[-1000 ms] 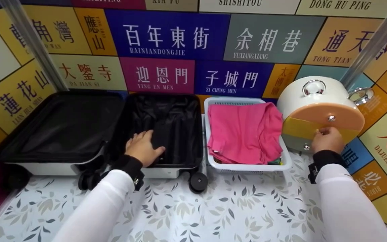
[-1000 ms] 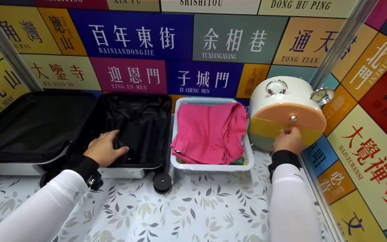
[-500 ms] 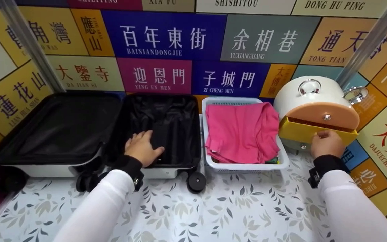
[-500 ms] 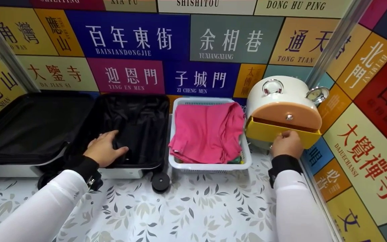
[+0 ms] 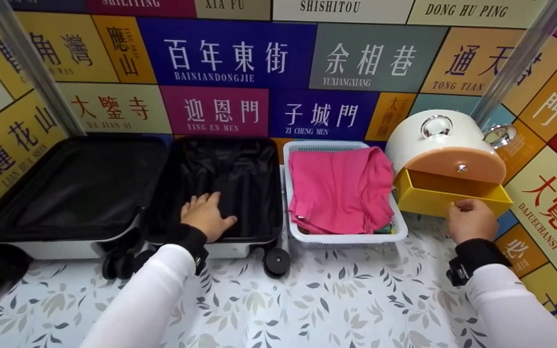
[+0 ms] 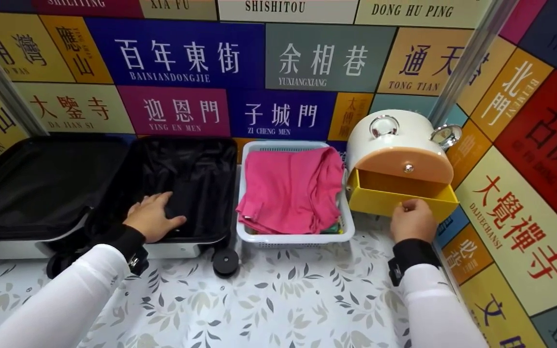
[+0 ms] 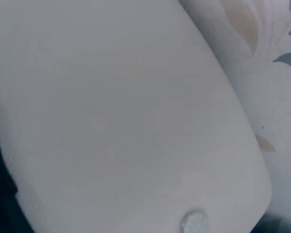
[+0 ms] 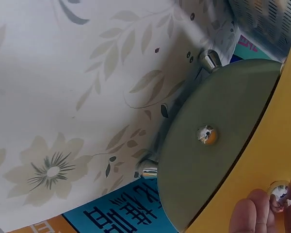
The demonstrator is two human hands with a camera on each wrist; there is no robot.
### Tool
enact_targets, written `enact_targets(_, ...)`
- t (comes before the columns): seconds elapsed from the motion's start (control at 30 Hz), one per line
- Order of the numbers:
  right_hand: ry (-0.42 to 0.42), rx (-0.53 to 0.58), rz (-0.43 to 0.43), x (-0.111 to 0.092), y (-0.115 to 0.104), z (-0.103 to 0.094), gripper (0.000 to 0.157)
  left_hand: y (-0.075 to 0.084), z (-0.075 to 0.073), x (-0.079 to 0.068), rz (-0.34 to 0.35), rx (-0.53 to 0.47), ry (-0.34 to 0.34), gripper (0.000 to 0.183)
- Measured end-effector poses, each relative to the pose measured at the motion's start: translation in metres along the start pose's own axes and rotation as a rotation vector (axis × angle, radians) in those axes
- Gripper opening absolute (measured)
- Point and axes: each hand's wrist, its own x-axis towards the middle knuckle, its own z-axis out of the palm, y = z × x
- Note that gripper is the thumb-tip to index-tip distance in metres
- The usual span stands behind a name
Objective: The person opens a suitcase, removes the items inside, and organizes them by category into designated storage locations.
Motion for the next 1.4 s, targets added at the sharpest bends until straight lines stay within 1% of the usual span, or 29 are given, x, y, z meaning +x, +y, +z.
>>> enact_targets(0.1, -0.023, 0.005, 0.004, -0.003, 0.003, -0.002, 0.045, 0.001, 0.001, 0.001, 0.000, 0.020, -0.031, 0.088)
enact_targets(0.2, -0.030, 0.003, 0.001, -0.004, 0.006, -0.004, 0.047, 0.003, 0.001, 0.001, 0.001, 0.045, -0.078, 0.088)
enact_targets(0.3, -0.026, 0.002, -0.004, -0.006, 0.008, -0.005, 0.046, 0.005, 0.001, 0.002, -0.002, 0.071, -0.141, 0.090)
enact_targets(0.4, -0.025, 0.010, -0.006, -0.008, 0.009, -0.007, 0.045, 0.007, 0.001, 0.003, 0.012, 0.088, -0.196, 0.090)
enact_targets(0.47, -0.027, 0.014, -0.006, -0.008, 0.009, -0.007, 0.044, 0.008, 0.001, 0.005, 0.029, 0.084, -0.236, 0.089)
enact_targets(0.7, -0.012, 0.001, -0.011, -0.010, 0.012, -0.009, 0.042, 0.008, 0.003, 0.010, 0.153, 0.077, -0.330, 0.082)
enact_targets(0.8, -0.012, -0.002, -0.020, -0.010, 0.013, -0.009, 0.044, 0.009, 0.004, 0.012, 0.167, 0.087, -0.358, 0.080)
enact_targets(0.97, -0.014, -0.005, -0.022, -0.011, 0.013, -0.010, 0.048, 0.010, 0.004, 0.015, 0.191, 0.154, -0.409, 0.079)
enact_targets(1.07, -0.017, 0.013, -0.008, -0.011, 0.014, -0.011, 0.051, 0.011, 0.004, 0.017, 0.196, 0.188, -0.434, 0.078)
enact_targets(1.17, -0.008, 0.033, 0.014, -0.012, 0.014, -0.013, 0.056, 0.011, 0.005, 0.019, 0.203, 0.216, -0.442, 0.076)
enact_targets(1.3, 0.022, 0.066, 0.050, -0.012, 0.013, -0.015, 0.058, 0.011, 0.006, 0.021, 0.215, 0.232, -0.419, 0.073)
enact_targets(1.4, 0.044, 0.087, 0.062, -0.011, 0.012, -0.015, 0.058, 0.009, 0.007, 0.021, 0.213, 0.219, -0.389, 0.070)
